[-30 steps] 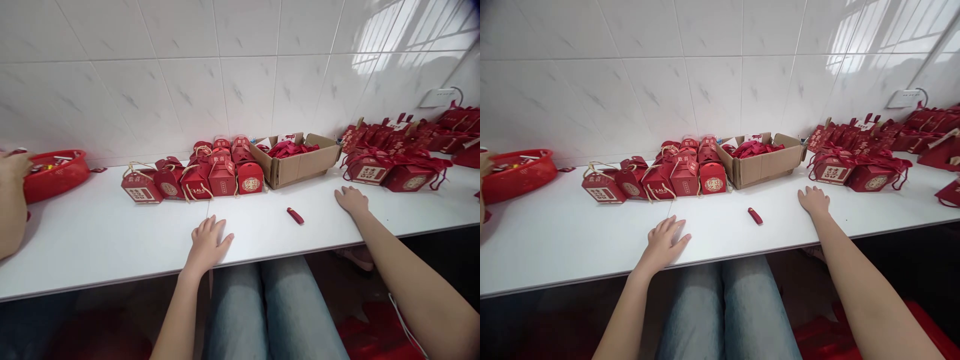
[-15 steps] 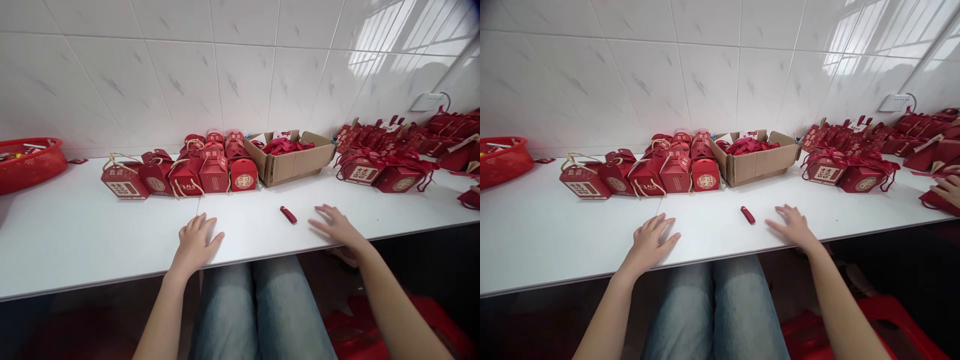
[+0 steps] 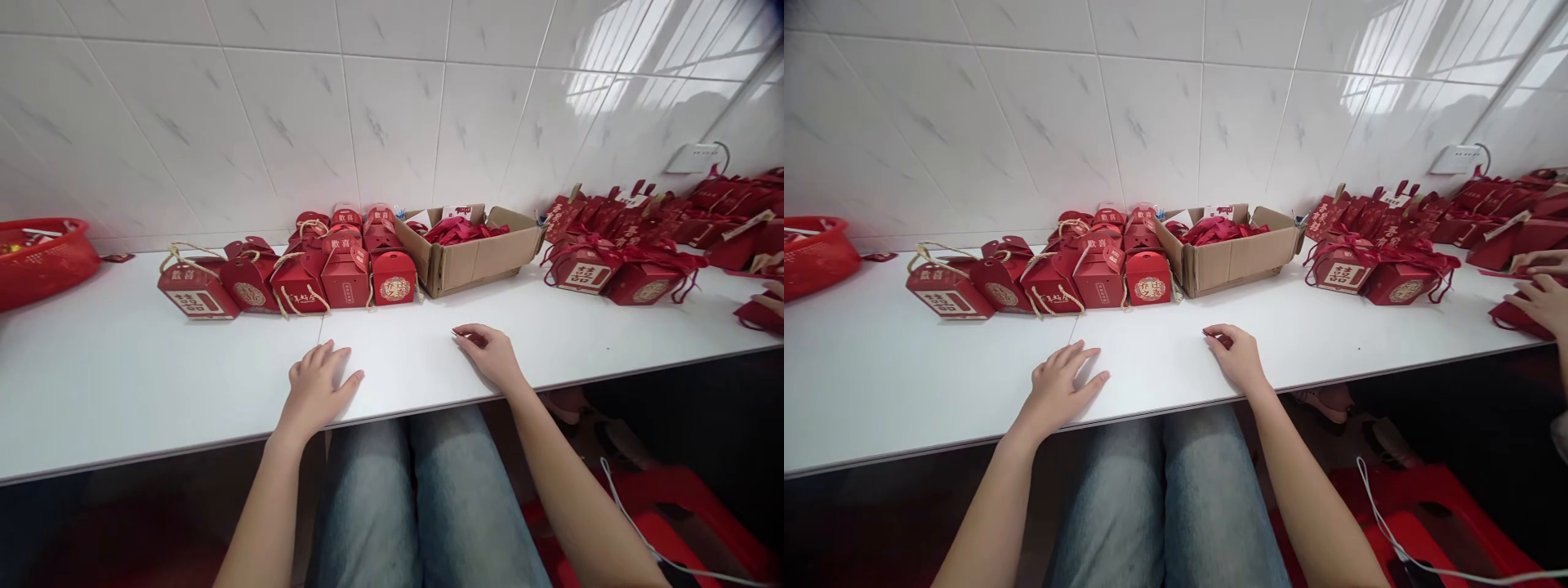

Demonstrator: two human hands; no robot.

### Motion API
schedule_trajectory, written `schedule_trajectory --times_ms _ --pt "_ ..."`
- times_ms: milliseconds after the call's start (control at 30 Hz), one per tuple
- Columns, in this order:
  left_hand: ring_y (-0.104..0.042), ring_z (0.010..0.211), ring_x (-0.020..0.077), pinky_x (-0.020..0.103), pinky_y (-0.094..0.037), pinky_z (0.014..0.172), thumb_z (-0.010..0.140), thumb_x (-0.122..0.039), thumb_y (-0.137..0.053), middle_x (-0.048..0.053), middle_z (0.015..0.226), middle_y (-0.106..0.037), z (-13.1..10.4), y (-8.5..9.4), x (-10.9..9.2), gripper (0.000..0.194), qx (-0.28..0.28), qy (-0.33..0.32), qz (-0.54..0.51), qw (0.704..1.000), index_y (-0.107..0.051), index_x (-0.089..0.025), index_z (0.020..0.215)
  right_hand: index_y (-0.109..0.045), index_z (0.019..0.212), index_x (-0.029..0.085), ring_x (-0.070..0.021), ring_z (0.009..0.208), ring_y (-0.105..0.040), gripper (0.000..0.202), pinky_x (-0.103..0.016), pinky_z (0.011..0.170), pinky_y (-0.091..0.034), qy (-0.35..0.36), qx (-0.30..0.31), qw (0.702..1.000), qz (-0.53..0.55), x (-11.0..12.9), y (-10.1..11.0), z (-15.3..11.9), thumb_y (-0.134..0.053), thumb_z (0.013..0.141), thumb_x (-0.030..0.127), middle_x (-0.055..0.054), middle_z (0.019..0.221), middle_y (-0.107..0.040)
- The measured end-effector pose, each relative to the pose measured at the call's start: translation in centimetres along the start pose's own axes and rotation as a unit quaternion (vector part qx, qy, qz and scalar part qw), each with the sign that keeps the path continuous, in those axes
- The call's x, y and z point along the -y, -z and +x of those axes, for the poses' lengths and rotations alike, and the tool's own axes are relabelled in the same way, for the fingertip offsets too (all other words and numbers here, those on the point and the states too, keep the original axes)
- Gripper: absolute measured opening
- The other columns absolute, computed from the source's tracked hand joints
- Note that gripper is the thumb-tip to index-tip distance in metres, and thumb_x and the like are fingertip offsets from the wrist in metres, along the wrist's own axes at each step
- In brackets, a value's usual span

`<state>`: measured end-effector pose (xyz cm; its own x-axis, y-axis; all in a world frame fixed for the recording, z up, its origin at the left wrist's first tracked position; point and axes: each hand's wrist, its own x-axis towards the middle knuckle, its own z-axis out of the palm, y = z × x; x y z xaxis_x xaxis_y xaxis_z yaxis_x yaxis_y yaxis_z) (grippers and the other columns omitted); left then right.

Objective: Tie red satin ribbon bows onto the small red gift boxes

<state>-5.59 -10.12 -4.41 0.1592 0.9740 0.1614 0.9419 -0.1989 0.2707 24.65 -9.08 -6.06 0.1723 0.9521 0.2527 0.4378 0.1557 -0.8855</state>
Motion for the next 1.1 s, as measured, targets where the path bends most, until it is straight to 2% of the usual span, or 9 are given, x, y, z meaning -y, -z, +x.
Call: schedule_trajectory --times_ms 67,133,233,300,400,533,767,900,1100 --pt "-0.034 0.134 0.0298 0.051 -0.026 0.106 0.086 -0.047 -0.044 0.013 0.143 -0.042 0.1 -0.1 0.2 0.046 -0.001 -0.003 -0.005 1.000 -0.055 -0.023 0.123 -0.069 0.096 0.016 -0.0185 0.085 -0.066 0.030 -0.035 0.077 -0.054 -0.046 -0.005 0.988 0.147 0.7 -0.2 -1.0 -0.066 0.075 0.038 -0.009 0.096 -0.071" --pt "-0.035 0.133 0.0304 0.052 -0.027 0.106 0.084 -0.046 -0.047 0.013 0.142 -0.044 0.2 -0.1 0.0 0.045 -0.011 -0.003 -0.015 1.000 -0.056 -0.023 0.122 -0.071 0.094 0.018 -0.0182 0.089 -0.067 0.032 -0.034 0.079 -0.055 -0.093 0.000 0.944 0.316 2.0 -0.6 -2.2 -0.074 0.069 0.037 -0.007 0.097 -0.072" --pt "-0.042 0.127 0.0289 0.051 -0.029 0.107 0.083 -0.037 -0.053 0.012 0.134 -0.051 -0.6 0.5 -1.5 0.034 -0.106 -0.007 -0.083 0.991 -0.060 -0.022 0.112 -0.074 0.090 0.021 -0.0170 0.087 -0.068 0.024 -0.037 0.087 -0.055 -0.096 0.016 0.903 0.419 4.5 -1.3 -4.3 -0.076 0.069 0.034 -0.005 0.093 -0.073" --pt "-0.049 0.120 0.0248 0.044 -0.035 0.105 0.084 -0.032 -0.054 0.010 0.124 -0.057 -2.0 1.5 -3.6 0.025 -0.176 -0.048 -0.187 0.965 -0.061 -0.022 0.105 -0.074 0.091 0.023 -0.0160 0.085 -0.068 0.018 -0.038 0.088 -0.055 -0.055 0.026 0.905 0.421 6.3 -2.0 -5.8 -0.072 0.075 0.032 -0.003 0.091 -0.071" --pt "-0.060 0.103 0.0198 0.035 -0.047 0.092 0.085 -0.025 -0.056 0.006 0.106 -0.065 -4.7 3.0 -7.3 0.017 -0.147 -0.133 -0.365 0.910 -0.062 -0.022 0.101 -0.073 0.097 0.027 -0.0155 0.087 -0.066 0.017 -0.037 0.084 -0.058 0.039 0.003 0.918 0.394 8.6 -3.1 -8.3 -0.066 0.082 0.025 -0.002 0.096 -0.068" --pt "-0.063 0.086 0.0161 0.029 -0.052 0.079 0.082 -0.017 -0.061 0.003 0.090 -0.067 -7.1 3.7 -10.2 0.014 -0.159 -0.113 -0.466 0.863 -0.062 -0.021 0.095 -0.071 0.101 0.032 -0.0153 0.088 -0.066 0.026 -0.030 0.078 -0.059 0.092 -0.072 0.943 0.312 10.5 -4.1 -10.9 -0.065 0.082 0.015 0.000 0.095 -0.070" --pt "-0.061 0.084 0.0149 0.027 -0.051 0.073 0.084 -0.013 -0.057 0.004 0.087 -0.062 -7.8 2.6 -10.1 0.014 -0.189 -0.108 -0.481 0.849 -0.063 -0.021 0.094 -0.071 0.101 0.033 -0.0147 0.084 -0.067 0.031 -0.028 0.076 -0.058 0.110 -0.076 0.959 0.250 10.4 -4.7 -12.4 -0.063 0.082 0.010 0.002 0.093 -0.071" --pt "-0.057 0.085 0.0138 0.027 -0.049 0.076 0.083 -0.008 -0.055 0.003 0.088 -0.058 -7.7 2.1 -9.9 0.020 -0.231 -0.112 -0.445 0.858 -0.057 -0.021 0.098 -0.069 0.103 0.029 -0.0165 0.084 -0.068 0.027 -0.032 0.075 -0.059 0.106 -0.133 0.955 0.244 9.8 -4.9 -12.4 -0.060 0.084 0.011 -0.001 0.093 -0.071" --pt "-0.057 0.092 0.0184 0.035 -0.048 0.081 0.075 -0.006 -0.060 0.005 0.092 -0.060 -8.0 2.5 -10.0 0.020 -0.258 -0.179 -0.422 0.851 -0.060 -0.018 0.092 -0.067 0.103 0.024 -0.0182 0.087 -0.065 0.036 -0.034 0.070 -0.057 0.244 -0.109 0.939 0.218 9.4 -4.9 -12.0 -0.055 0.081 -0.002 -0.003 0.093 -0.069"
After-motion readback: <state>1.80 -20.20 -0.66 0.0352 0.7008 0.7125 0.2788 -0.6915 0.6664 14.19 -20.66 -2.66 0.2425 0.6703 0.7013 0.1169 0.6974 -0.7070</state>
